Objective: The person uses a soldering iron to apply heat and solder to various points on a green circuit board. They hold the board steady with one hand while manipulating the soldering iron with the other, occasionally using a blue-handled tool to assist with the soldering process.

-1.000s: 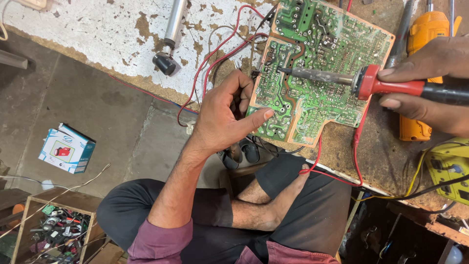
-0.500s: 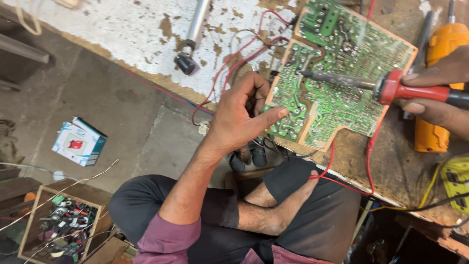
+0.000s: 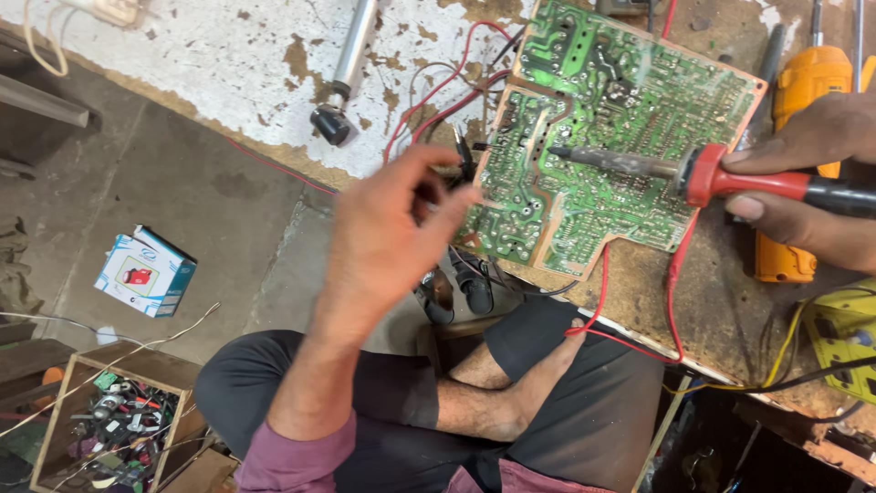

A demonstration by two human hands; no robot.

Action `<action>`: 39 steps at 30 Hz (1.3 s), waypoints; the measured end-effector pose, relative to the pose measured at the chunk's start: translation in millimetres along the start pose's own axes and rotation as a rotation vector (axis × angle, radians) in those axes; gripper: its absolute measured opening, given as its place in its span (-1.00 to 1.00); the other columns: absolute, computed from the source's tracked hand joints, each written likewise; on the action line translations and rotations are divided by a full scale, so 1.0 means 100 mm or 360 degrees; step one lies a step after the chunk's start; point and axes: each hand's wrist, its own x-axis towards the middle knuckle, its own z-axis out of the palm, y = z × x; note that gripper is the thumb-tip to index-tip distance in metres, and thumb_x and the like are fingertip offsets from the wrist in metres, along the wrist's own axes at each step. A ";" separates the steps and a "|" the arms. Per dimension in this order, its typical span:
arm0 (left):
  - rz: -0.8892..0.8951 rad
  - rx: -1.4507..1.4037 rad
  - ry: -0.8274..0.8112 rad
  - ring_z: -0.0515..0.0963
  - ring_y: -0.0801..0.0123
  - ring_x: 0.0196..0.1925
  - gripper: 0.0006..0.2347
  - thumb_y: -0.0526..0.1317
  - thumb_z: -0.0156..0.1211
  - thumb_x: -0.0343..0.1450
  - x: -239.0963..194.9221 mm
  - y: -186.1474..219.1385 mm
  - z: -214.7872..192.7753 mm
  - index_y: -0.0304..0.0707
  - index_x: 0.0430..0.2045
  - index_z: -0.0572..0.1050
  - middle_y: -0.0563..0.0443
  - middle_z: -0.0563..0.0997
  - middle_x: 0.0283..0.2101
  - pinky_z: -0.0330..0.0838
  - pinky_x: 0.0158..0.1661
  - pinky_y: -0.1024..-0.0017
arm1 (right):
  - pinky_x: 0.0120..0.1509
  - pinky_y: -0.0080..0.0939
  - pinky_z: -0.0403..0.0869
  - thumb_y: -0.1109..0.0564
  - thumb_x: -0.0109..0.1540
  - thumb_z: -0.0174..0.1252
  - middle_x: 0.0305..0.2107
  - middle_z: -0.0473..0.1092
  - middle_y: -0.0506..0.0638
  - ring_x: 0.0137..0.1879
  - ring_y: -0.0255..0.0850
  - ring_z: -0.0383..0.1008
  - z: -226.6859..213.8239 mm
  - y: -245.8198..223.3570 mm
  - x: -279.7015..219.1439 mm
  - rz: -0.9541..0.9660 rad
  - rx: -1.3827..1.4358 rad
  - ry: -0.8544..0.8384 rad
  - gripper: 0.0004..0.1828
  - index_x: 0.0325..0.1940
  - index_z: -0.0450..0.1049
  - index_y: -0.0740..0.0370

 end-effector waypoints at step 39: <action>0.0821 0.0167 0.0857 0.41 0.20 0.00 -0.74 -0.15 -0.04 0.73 1.17 -1.00 -0.09 -0.44 0.13 0.29 -0.17 0.41 0.02 0.36 0.08 0.23 | -0.36 -0.32 0.48 0.11 0.18 0.36 -0.42 0.58 0.04 -0.38 -0.27 0.61 -0.50 -1.45 0.63 -0.0447 0.0552 0.0418 -0.78 -0.20 0.62 0.32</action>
